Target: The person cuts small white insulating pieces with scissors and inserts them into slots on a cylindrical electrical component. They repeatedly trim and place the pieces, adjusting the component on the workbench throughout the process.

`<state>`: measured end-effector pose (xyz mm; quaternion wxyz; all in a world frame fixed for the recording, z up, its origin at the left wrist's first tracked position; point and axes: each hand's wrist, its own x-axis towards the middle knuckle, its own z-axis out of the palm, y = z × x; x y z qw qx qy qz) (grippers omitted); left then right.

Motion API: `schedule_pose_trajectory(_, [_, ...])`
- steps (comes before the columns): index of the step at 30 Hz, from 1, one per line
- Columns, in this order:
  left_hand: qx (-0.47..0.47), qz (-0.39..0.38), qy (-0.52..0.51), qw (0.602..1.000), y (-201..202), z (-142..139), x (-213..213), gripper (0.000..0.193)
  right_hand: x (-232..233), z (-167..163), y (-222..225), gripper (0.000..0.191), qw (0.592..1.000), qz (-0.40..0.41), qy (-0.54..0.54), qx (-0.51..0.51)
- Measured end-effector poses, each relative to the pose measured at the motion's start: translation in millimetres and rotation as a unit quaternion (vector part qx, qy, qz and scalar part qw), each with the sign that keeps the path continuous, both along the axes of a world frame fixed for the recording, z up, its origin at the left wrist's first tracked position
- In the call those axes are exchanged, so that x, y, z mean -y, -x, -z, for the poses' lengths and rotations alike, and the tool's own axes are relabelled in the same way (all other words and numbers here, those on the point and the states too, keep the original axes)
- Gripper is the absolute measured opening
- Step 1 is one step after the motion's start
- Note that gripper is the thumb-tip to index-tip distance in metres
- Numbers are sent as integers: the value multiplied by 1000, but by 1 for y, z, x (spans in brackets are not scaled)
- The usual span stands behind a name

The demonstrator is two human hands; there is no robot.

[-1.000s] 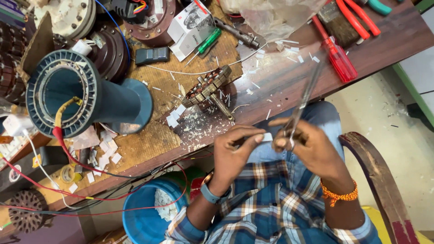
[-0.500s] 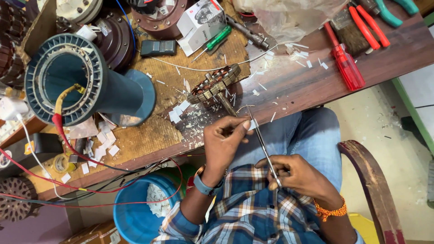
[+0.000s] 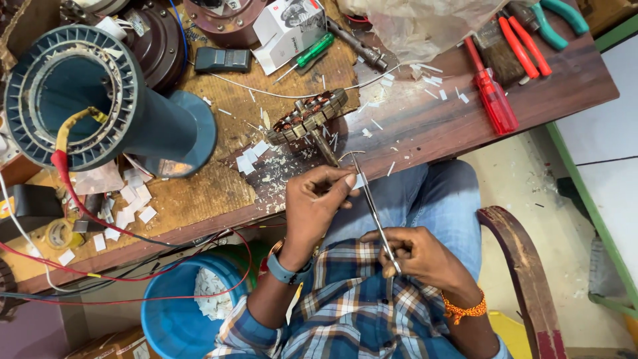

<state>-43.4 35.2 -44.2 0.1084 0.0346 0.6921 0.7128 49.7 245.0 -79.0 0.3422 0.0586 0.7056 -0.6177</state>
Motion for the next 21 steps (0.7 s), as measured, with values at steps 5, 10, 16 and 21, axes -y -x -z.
schedule_pose_trajectory(5, [-10,-12,5,1000,-1,-3,0,18,3,-1,-1,67,999,13,39,-26])
schedule_pose_trajectory(10, [-7,-14,11,1000,0,-3,4,17,3,0,0,59,999,9,-4,-40])
schedule_pose_trajectory(16, [-4,5,-23,1000,1,-1,5,21,-6,8,-8,34,998,37,-40,-33])
schedule_pose_trajectory(21, [11,20,-90,996,4,3,3,19,-43,-7,8,40,985,107,-122,-59])
